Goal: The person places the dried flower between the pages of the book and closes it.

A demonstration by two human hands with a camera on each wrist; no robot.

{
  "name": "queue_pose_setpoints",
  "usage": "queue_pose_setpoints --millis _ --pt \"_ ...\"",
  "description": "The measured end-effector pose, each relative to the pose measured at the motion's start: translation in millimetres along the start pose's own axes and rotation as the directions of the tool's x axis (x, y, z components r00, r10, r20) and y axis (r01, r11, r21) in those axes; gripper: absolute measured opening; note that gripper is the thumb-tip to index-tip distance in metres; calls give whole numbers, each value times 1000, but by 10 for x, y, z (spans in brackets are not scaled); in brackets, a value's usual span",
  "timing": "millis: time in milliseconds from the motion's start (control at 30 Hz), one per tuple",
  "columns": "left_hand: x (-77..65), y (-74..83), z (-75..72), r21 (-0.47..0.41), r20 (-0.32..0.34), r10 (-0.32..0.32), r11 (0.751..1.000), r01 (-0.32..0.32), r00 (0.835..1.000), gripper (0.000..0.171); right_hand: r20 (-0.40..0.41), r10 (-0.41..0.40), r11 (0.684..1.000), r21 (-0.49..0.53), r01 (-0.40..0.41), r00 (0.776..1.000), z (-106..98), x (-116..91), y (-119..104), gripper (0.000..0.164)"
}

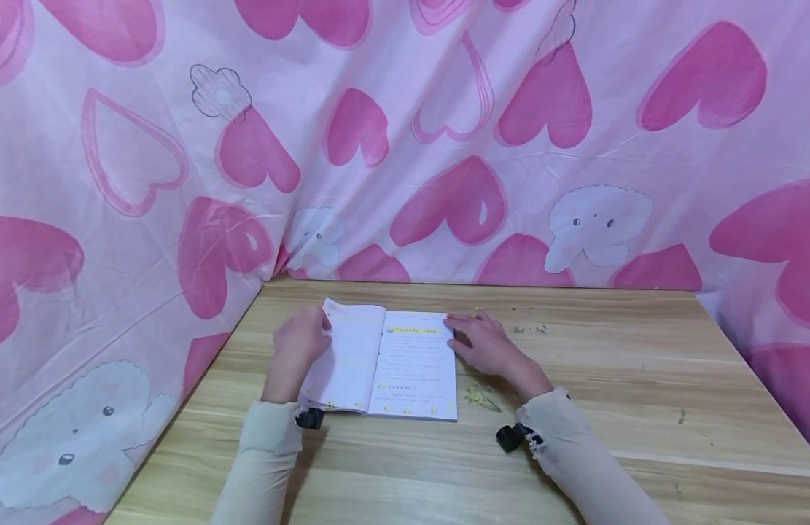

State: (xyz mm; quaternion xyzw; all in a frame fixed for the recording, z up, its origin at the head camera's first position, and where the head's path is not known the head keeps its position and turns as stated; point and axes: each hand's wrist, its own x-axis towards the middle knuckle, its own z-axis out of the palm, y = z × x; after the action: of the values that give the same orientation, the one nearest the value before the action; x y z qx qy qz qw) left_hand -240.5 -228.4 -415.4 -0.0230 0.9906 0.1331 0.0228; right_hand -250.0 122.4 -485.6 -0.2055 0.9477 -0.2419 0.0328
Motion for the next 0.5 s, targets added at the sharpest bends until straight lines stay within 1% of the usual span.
queue_pose_setpoints --millis 133,267,367,500 --pt "58 -54 130 11 57 -18 1000 18 998 21 3 4 1000 3 -4 1000 2 -3 3 55" --pt "70 -61 208 1 83 -12 1000 12 996 24 3 10 1000 1 -10 1000 0 -9 -4 55" --pt "57 -51 246 -14 77 19 1000 -17 997 31 5 17 1000 2 -17 1000 0 -9 -16 55" --pt "53 -23 310 -3 27 83 997 -83 996 33 2 19 1000 -1 -19 1000 4 -8 -33 55"
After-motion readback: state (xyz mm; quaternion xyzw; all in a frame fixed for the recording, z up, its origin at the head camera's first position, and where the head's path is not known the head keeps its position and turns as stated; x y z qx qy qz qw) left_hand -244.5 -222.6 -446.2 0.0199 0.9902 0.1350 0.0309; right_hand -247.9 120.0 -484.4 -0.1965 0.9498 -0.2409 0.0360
